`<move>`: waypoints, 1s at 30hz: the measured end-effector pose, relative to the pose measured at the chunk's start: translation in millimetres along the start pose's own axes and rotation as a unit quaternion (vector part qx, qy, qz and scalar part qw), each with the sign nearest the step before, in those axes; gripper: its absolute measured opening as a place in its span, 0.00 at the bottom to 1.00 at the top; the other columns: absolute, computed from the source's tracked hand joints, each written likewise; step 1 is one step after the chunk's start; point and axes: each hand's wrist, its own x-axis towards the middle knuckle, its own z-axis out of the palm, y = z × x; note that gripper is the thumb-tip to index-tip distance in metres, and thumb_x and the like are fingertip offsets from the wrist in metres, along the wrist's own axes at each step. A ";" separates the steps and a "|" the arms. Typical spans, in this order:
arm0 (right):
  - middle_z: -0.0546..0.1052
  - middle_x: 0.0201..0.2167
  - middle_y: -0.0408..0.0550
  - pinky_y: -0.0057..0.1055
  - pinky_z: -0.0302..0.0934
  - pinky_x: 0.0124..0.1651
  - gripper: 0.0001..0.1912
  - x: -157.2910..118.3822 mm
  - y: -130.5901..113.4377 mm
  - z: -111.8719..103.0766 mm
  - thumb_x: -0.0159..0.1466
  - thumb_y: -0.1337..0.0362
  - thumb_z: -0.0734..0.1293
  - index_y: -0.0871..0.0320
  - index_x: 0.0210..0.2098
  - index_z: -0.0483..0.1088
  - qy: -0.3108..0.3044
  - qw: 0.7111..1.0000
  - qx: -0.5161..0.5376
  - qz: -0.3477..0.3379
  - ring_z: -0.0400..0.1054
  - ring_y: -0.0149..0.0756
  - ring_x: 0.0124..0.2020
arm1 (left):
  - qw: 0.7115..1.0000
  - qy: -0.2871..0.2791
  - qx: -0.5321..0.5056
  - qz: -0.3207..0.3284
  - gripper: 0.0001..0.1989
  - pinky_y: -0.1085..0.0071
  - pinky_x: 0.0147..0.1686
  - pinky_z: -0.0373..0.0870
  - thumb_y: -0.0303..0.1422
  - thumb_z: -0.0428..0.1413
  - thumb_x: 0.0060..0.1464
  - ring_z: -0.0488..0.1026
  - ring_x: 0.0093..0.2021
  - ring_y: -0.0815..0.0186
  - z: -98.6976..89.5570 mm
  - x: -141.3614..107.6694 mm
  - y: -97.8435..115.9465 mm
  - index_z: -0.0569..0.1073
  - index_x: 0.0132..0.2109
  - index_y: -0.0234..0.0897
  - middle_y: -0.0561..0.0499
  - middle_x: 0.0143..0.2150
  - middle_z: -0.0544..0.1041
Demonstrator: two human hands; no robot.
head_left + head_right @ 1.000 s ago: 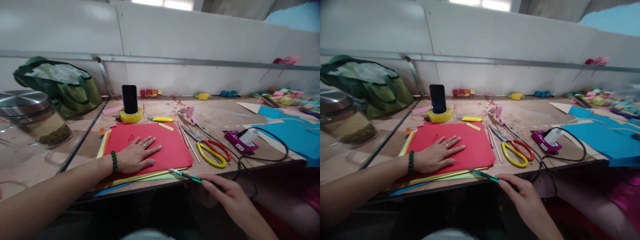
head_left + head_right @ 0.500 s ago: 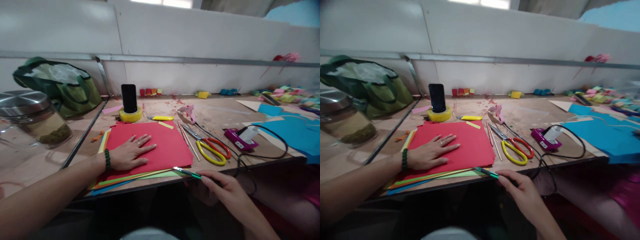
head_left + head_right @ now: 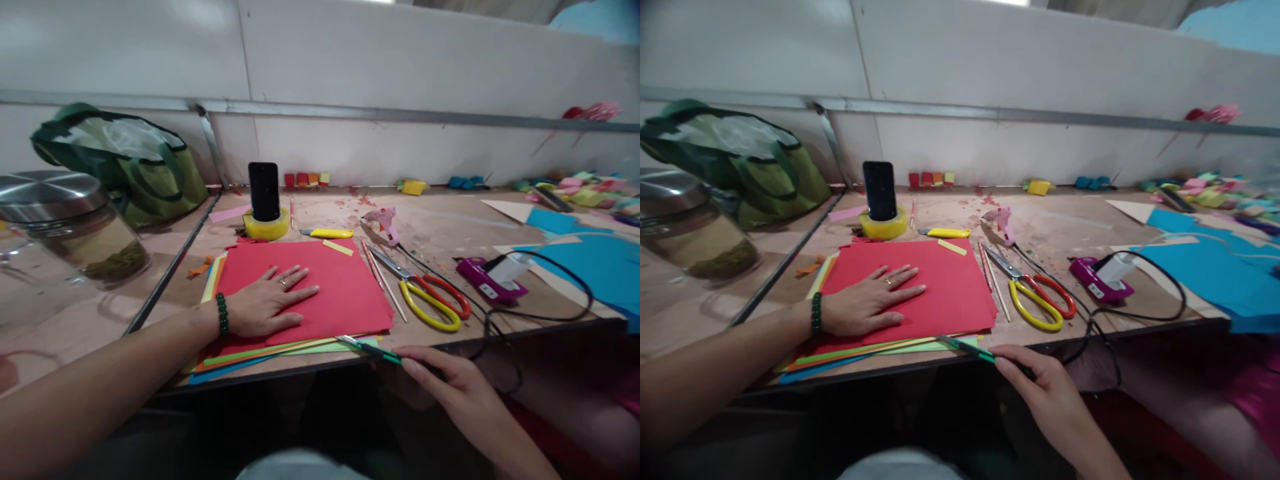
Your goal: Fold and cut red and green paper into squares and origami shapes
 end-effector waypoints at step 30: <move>0.82 0.38 0.49 0.32 0.68 0.46 0.16 8.9 -28.1 43.1 0.63 0.53 0.66 0.53 0.45 0.78 -0.063 0.998 0.004 -0.021 0.75 0.41 0.40 | 1.000 0.009 -0.012 0.009 0.32 0.39 0.62 0.40 0.54 0.38 0.63 0.39 0.71 0.49 1.8 2.3 -1.9 0.47 0.70 0.50 0.41 0.72 0.39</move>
